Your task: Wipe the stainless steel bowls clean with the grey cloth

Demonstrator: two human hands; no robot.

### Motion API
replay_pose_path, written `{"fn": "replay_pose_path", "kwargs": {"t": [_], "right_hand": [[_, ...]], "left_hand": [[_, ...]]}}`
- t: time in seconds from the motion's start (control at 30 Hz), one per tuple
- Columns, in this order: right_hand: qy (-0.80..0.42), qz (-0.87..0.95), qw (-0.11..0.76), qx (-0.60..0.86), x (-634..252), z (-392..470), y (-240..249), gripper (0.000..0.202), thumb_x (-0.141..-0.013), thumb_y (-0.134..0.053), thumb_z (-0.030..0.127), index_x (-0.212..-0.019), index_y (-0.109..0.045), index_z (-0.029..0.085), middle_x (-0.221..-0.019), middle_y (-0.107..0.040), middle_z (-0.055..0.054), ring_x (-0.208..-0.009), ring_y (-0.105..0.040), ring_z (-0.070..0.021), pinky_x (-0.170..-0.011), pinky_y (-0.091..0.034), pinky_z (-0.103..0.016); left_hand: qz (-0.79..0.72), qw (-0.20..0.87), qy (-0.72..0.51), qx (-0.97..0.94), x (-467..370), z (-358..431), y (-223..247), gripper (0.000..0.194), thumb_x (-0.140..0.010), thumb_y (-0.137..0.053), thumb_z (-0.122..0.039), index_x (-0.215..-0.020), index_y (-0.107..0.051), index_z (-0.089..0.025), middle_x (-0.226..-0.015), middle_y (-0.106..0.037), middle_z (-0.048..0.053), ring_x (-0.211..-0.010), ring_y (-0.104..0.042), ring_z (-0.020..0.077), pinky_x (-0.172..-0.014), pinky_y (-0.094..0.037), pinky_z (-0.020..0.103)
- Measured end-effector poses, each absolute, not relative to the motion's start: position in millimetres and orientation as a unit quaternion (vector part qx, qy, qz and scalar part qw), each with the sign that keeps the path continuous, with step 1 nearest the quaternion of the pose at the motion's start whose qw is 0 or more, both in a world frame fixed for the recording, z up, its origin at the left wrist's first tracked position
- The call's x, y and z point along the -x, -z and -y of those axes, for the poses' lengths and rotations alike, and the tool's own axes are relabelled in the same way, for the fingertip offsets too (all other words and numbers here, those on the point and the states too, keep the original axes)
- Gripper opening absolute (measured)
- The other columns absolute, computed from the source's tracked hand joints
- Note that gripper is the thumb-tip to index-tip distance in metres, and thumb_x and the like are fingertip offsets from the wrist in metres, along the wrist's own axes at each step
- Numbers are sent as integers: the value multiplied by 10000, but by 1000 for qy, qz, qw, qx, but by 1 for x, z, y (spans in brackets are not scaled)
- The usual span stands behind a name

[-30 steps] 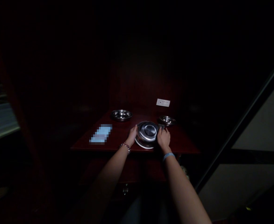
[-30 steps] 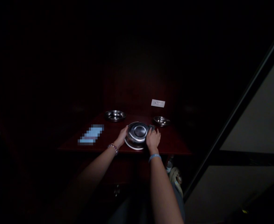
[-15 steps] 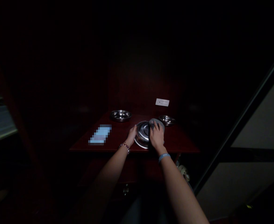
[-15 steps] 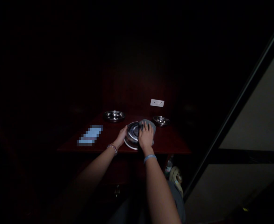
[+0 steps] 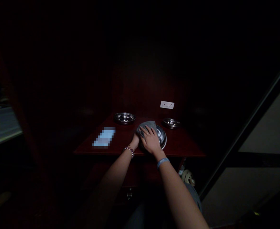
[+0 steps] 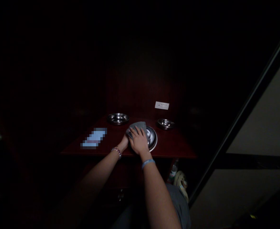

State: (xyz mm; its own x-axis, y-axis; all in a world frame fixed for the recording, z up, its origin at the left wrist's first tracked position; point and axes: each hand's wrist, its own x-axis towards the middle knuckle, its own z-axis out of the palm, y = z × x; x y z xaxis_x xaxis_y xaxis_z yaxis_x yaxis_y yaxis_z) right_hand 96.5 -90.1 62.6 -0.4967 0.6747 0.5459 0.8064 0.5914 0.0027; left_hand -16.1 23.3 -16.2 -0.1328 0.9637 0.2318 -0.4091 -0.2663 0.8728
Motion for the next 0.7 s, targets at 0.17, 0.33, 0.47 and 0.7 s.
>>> {"fn": "replay_pose_path", "kwargs": {"t": [0.17, 0.33, 0.47, 0.7], "right_hand": [[130, 796, 300, 509, -110, 76, -59, 501, -1066, -326, 315, -1532, -486, 224, -1615, -454, -37, -1549, -306, -249, -1280, -195, -496], [126, 703, 361, 600, -135, 64, -50, 506, -1071, -295, 301, -1481, -547, 146, -1537, -548, -107, -1507, -368, -290, -1262, -197, -522], [124, 651, 379, 645, -153, 65, -47, 487, -1056, -328, 283, -1380, -631, 83, -1415, -644, -173, -1483, -397, -318, -1236, -235, -556], [130, 652, 397, 634, -151, 65, -47, 498, -1055, -319, 288, -1385, -630, 83, -1417, -642, -168, -1489, -382, -336, -1229, -255, -561]], "left_hand": [[-316, 525, -678, -405, 14, -23, 13, 259, -884, -634, -379, -935, -732, -144, -1011, -781, 149, -984, -703, 269, -998, -505, 419], [-330, 517, -671, -417, 16, -21, 12, 359, -820, -684, -516, -848, -727, -160, -897, -767, 107, -887, -687, 249, -919, -515, 389], [-335, 507, -670, -426, 16, -20, 13, 405, -788, -697, -570, -828, -715, -168, -845, -746, 90, -849, -671, 251, -883, -508, 392], [-322, 509, -676, -424, 17, -19, 12, 448, -765, -713, -589, -883, -726, -157, -898, -757, 102, -867, -674, 250, -918, -498, 398]]}}
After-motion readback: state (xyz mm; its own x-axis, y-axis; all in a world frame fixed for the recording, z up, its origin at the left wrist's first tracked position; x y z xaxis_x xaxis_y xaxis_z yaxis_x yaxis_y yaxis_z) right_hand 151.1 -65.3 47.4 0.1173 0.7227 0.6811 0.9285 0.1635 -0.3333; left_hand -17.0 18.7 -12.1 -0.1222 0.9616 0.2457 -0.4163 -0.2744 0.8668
